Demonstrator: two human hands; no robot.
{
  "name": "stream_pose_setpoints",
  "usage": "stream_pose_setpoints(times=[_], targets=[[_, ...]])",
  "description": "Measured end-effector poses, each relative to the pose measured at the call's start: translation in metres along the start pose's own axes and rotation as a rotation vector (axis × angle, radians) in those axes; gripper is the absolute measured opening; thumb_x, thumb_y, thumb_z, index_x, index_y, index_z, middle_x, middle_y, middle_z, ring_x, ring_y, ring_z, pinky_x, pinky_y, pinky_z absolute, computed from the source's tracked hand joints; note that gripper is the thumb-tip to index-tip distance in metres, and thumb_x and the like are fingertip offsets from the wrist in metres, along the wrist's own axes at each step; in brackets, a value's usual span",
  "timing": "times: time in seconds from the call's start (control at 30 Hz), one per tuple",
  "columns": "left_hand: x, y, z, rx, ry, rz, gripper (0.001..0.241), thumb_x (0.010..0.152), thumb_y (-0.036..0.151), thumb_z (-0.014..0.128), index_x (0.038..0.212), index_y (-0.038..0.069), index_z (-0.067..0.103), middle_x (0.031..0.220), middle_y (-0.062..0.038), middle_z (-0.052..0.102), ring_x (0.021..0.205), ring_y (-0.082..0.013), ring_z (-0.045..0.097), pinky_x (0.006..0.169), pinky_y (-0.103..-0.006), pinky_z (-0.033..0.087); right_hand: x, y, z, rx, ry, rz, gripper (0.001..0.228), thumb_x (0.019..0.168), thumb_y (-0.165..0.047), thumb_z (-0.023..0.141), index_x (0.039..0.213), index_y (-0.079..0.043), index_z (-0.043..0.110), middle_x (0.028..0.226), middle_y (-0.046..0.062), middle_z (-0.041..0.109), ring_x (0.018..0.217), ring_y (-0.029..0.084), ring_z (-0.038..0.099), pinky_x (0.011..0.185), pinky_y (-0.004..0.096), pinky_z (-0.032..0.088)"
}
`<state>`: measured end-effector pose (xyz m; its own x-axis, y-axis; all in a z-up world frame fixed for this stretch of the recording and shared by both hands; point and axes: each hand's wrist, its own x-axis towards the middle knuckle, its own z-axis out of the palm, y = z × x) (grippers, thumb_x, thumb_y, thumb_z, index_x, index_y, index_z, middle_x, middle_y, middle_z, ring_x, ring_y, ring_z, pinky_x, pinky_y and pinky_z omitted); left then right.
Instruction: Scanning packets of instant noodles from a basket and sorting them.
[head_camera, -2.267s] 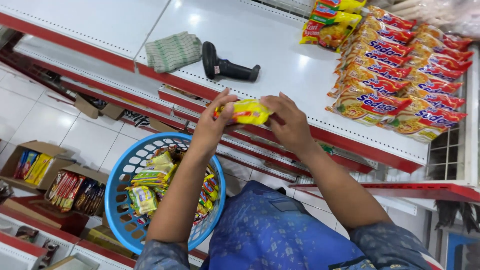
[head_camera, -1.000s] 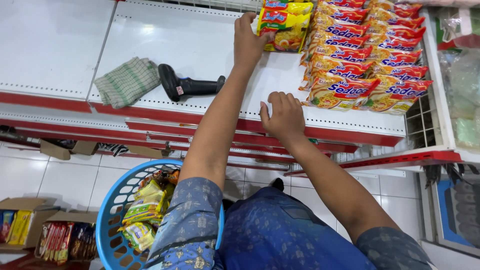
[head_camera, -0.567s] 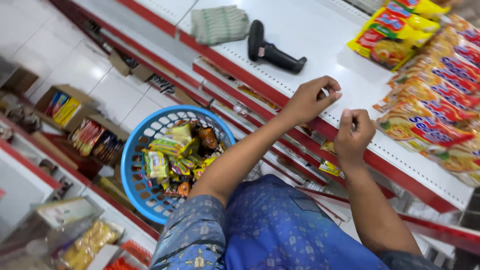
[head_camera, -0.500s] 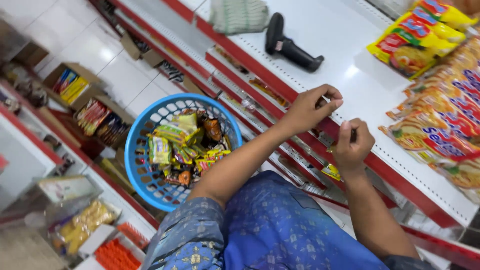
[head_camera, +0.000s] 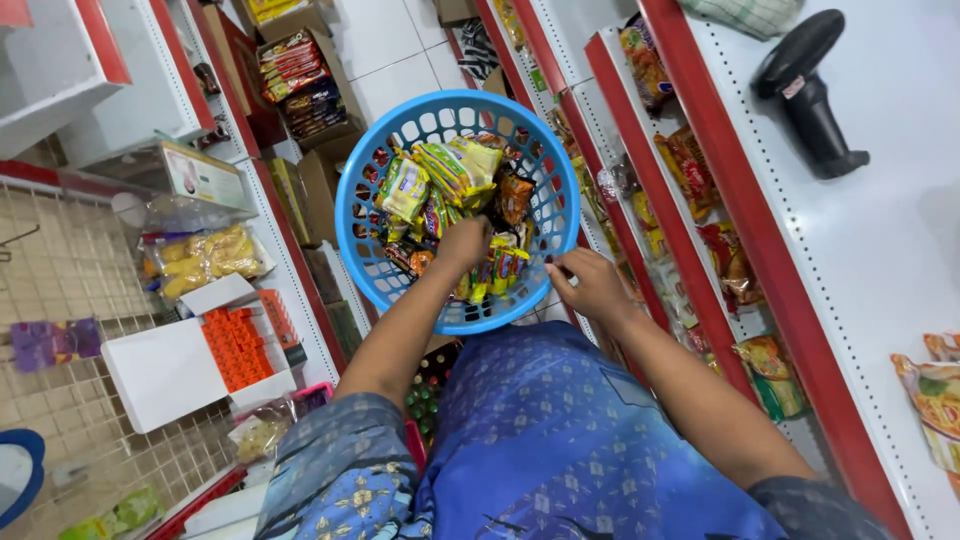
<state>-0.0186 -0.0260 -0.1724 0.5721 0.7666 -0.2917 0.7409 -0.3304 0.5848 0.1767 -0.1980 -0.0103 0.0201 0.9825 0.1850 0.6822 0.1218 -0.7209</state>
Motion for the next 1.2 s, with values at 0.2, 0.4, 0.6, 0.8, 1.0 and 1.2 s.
stream_pose_setpoints(times=[0.2, 0.4, 0.6, 0.8, 1.0, 1.2], targets=[[0.005, -0.054, 0.064, 0.584, -0.332, 0.277, 0.030, 0.092, 0.022, 0.063, 0.120, 0.015, 0.070, 0.123, -0.012, 0.069, 0.116, -0.0326, 0.064, 0.094, -0.0498, 0.052, 0.054, -0.004, 0.008, -0.244, -0.111, -0.075, 0.019, 0.091, -0.017, 0.076, 0.076, -0.006, 0.071, 0.070, 0.011, 0.068, 0.071, 0.028, 0.065, 0.076, 0.048, 0.049], [0.001, -0.052, 0.048, 0.850, -0.403, 0.388, 0.026, 0.098, 0.022, 0.059, 0.117, 0.015, 0.075, 0.131, -0.008, 0.065, 0.127, -0.0276, 0.058, 0.104, -0.0467, 0.047, 0.169, 0.034, -0.089, -0.674, 0.384, -0.113, 0.033, 0.103, -0.015, 0.074, 0.130, -0.001, 0.061, 0.142, 0.022, 0.053, 0.145, 0.041, 0.044, 0.125, 0.054, 0.034], [-0.016, -0.019, -0.046, 0.441, -0.476, 0.253, 0.057, 0.080, 0.036, 0.079, 0.129, 0.012, 0.063, 0.125, -0.014, 0.066, 0.119, -0.0324, 0.061, 0.098, -0.0469, 0.050, 0.218, 0.116, -0.166, -0.993, 0.375, 0.016, 0.093, 0.093, -0.045, 0.080, 0.150, 0.018, 0.043, 0.143, 0.046, 0.038, 0.134, 0.059, 0.030, 0.113, 0.076, 0.021], [-0.022, -0.051, -0.034, -0.849, -0.330, -0.188, 0.050, 0.090, 0.032, 0.071, 0.131, 0.005, 0.061, 0.119, -0.018, 0.074, 0.106, -0.0300, 0.073, 0.095, -0.0503, 0.055, 0.200, 0.036, -0.153, -0.918, 0.283, 0.175, 0.040, 0.098, -0.002, 0.063, 0.138, -0.003, 0.063, 0.131, 0.020, 0.062, 0.126, 0.039, 0.054, 0.124, 0.066, 0.026], [-0.049, 0.018, -0.066, -1.662, -0.322, -0.293, 0.053, 0.099, 0.034, 0.062, 0.141, 0.003, 0.049, 0.129, -0.019, 0.068, 0.110, -0.0319, 0.073, 0.103, -0.0544, 0.057, 0.160, -0.063, -0.078, -0.311, 0.251, 0.312, 0.019, 0.098, -0.010, 0.062, 0.115, -0.001, 0.065, 0.102, 0.021, 0.070, 0.097, 0.039, 0.068, 0.087, 0.051, 0.054], [-0.054, 0.096, -0.098, -1.839, -0.313, -0.115, 0.069, 0.100, 0.054, 0.049, 0.152, 0.010, 0.038, 0.144, -0.010, 0.056, 0.129, -0.0258, 0.058, 0.109, -0.0542, 0.045, 0.136, -0.050, 0.007, -0.137, 0.072, 0.144, 0.062, 0.085, 0.001, 0.054, 0.147, -0.004, 0.050, 0.150, 0.025, 0.051, 0.139, 0.045, 0.042, 0.113, 0.057, 0.030]])
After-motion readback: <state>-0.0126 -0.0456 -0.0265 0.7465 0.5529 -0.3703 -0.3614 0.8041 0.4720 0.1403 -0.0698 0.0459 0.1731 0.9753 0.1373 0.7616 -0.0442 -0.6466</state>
